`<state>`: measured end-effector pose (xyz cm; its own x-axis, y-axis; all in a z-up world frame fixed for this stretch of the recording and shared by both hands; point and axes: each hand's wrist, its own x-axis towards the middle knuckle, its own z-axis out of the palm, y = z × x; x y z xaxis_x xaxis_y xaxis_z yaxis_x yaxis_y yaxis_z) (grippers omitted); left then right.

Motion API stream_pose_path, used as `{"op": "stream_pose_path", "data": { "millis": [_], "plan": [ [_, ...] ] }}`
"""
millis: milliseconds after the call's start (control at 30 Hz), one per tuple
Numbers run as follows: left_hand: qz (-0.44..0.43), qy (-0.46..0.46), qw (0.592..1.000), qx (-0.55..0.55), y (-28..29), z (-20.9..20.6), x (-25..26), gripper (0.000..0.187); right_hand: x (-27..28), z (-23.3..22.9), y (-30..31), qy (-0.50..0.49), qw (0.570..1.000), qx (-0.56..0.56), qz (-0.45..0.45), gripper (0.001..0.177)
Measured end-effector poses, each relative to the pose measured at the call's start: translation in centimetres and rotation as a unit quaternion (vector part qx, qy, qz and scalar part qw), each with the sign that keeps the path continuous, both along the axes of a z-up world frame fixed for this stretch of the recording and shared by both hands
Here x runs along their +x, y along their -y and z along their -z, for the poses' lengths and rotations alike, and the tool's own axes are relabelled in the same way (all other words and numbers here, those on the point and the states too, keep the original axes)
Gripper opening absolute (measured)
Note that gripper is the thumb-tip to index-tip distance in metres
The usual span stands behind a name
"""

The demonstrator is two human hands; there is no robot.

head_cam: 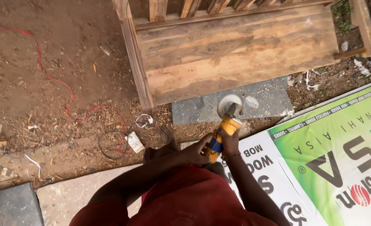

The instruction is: The person sands the surfaces and edges of a wooden bench using a power sander, moving the tool across various sections of the wood by hand.

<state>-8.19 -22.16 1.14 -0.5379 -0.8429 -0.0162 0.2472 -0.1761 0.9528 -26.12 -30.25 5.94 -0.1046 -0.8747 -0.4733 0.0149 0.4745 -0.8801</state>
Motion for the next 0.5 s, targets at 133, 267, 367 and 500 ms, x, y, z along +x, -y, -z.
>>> {"op": "stream_pose_path", "data": {
  "millis": [133,267,367,500],
  "plan": [
    [-0.124,0.151,0.979,0.061,6.0,-2.0,-0.7,0.122,2.6,1.5,6.6,-0.024,0.997,0.013,-0.071,0.024],
    [-0.283,0.237,0.928,0.047,9.8,0.9,-1.8,0.106,6.5,5.4,10.7,-0.132,0.973,0.024,-0.186,0.022],
    [-0.277,0.269,0.899,0.208,11.4,3.7,-2.3,0.107,8.1,9.0,12.5,-0.099,0.970,0.012,-0.221,0.024],
    [-0.267,0.263,0.888,0.268,13.2,3.9,-1.8,0.098,8.0,10.9,14.5,-0.081,0.959,0.024,-0.271,0.025]
  ]
}}
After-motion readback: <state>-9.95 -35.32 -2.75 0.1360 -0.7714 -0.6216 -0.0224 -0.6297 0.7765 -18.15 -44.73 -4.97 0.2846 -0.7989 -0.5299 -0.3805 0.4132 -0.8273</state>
